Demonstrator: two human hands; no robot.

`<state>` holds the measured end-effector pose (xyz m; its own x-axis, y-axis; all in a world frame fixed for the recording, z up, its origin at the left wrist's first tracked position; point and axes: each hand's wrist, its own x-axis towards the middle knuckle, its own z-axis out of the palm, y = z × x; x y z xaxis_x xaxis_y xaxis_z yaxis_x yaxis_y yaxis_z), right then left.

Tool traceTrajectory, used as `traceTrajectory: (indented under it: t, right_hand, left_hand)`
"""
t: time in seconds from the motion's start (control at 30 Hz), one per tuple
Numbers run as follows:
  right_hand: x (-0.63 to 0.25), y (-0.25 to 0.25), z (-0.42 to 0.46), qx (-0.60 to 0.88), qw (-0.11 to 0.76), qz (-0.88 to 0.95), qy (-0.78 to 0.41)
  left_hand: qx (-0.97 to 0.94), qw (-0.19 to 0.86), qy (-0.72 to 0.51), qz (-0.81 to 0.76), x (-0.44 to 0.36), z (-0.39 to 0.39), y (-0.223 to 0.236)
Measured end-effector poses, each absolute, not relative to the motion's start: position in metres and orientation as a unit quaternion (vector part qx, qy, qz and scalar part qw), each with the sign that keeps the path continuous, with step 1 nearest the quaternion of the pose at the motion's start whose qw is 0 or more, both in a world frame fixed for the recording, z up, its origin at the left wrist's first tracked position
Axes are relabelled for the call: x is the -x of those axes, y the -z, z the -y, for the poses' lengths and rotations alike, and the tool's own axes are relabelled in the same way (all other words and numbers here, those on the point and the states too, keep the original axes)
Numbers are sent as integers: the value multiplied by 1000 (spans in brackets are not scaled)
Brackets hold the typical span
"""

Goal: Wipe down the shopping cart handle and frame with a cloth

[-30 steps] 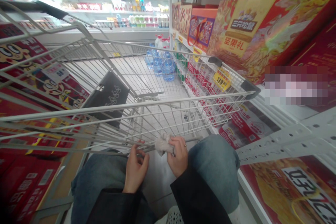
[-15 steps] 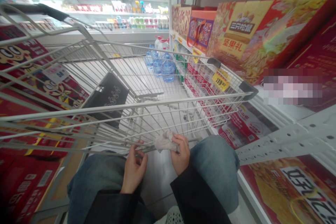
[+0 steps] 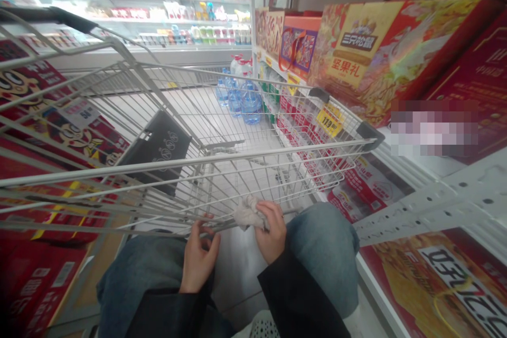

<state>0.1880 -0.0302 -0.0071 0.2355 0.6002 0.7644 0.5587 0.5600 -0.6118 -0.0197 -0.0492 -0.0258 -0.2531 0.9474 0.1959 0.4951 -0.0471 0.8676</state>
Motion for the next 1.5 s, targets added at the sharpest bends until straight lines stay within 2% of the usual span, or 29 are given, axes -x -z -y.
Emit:
traceTrajectory:
  t: [0.27,0.57,0.8,1.0,1.23,1.5]
  right_hand:
    - [-177,29,35,537,606,586,-25]
    - [-186,6,37,487,636,598,24]
    - [-198,16,36,520,573,634,-4]
    - [-201,0,38,486,605,630,25]
    - [-196,15,37,495,578,649,-1]
    - [-200,7,37,478,596,645,0]
  left_hand:
    - [-549,223,-472,-654,26,47,29]
    - [-521,213,-496,-662,33,45,32]
    - [-514,205,-495,-670,40,43,34]
    - [-514,200,-495,-671,43,43,31]
    - [-502,176,-504,-680,41,41,31]
    - [-486,161,-512,-689,45,38,28]
